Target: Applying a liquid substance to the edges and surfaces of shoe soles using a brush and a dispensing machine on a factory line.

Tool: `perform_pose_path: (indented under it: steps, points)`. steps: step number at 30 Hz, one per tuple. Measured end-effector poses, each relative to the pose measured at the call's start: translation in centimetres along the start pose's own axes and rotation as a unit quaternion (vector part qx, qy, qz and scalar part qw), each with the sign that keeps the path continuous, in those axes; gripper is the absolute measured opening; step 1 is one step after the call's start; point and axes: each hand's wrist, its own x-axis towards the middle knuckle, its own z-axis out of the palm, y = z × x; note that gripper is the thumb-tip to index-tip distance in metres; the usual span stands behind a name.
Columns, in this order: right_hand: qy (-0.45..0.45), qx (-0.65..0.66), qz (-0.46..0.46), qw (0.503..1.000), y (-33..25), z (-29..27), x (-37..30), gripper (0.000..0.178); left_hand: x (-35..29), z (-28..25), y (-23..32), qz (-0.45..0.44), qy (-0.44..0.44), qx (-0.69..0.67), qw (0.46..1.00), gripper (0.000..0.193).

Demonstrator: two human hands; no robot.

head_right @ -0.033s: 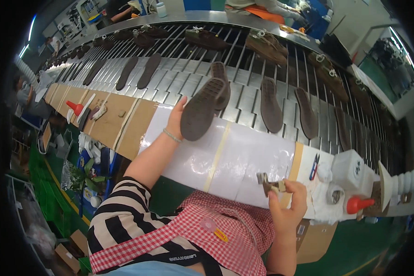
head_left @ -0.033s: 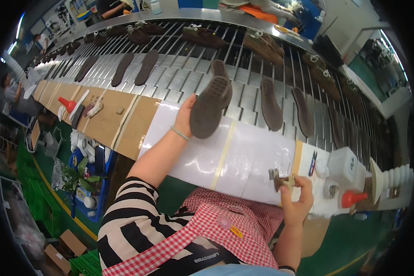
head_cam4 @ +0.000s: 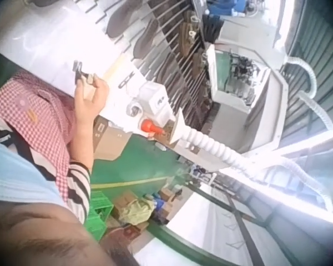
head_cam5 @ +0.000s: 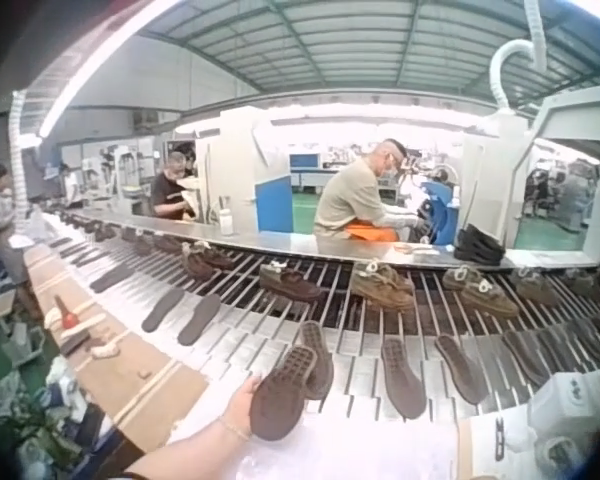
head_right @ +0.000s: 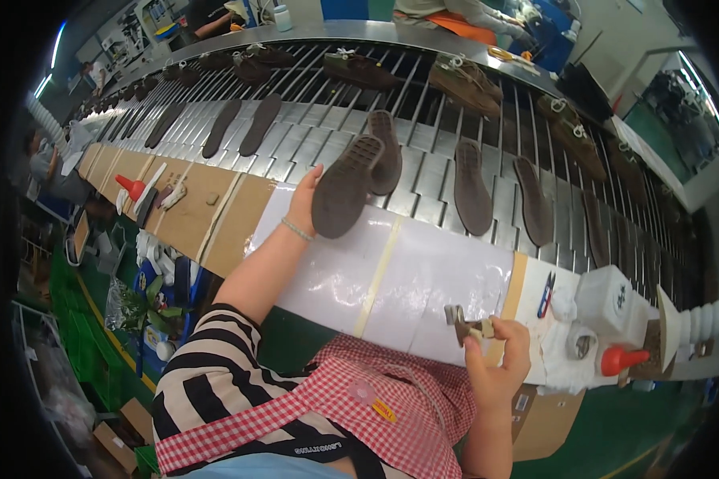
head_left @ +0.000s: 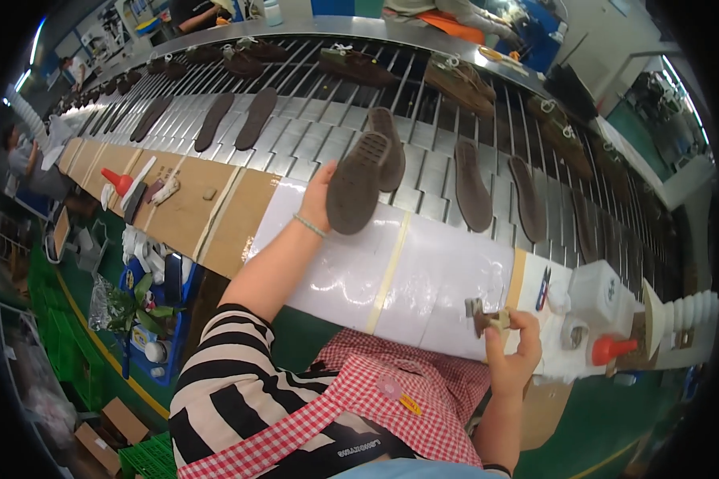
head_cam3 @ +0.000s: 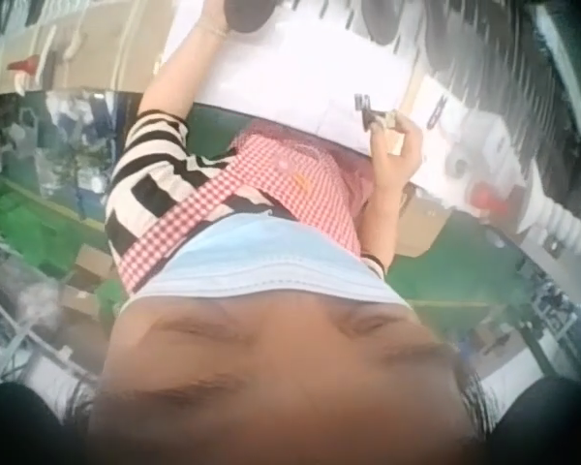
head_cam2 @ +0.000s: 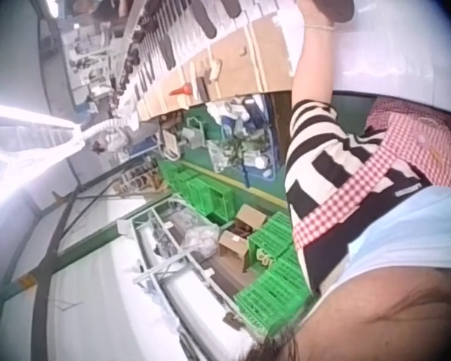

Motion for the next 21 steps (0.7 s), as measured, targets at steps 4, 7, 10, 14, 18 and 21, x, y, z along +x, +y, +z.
perform_pose_path:
  steps: [4, 7, 10, 14, 18, 21]
  points:
    - [-0.007, -0.001, 0.006, 1.0, -0.2, 0.4, -0.1, 0.042, 4.0, -1.6, 5.9, 0.051, 0.068, 0.095, 0.992, 0.045]
    - [-0.012, -0.012, 0.016, 1.0, -0.7, 0.8, 0.3, 0.042, 7.2, -4.9, 9.9, 0.128, 0.182, 0.137, 0.965, 0.037]
    - [-0.015, -0.007, 0.027, 1.0, -0.6, 1.7, 1.0, 0.043, 8.8, -7.9, 15.0, 0.393, 0.357, 0.554, 0.642, 0.033]
    - [-0.016, -0.022, 0.054, 0.998, 0.4, 2.4, 1.7, 0.044, 6.7, -10.5, 21.3, 0.326, 0.396, 0.821, 0.249, 0.044]
    - [0.001, -0.066, 0.074, 0.995, 0.6, 2.0, 2.1, 0.045, 4.9, -11.9, 23.3, 0.167, 0.511, 0.838, 0.093, 0.049]
    - [-0.006, -0.094, 0.055, 0.994, 0.3, 2.3, 2.7, 0.045, 5.0, -10.6, 25.1, 0.075, 0.508, 0.842, 0.165, 0.05]
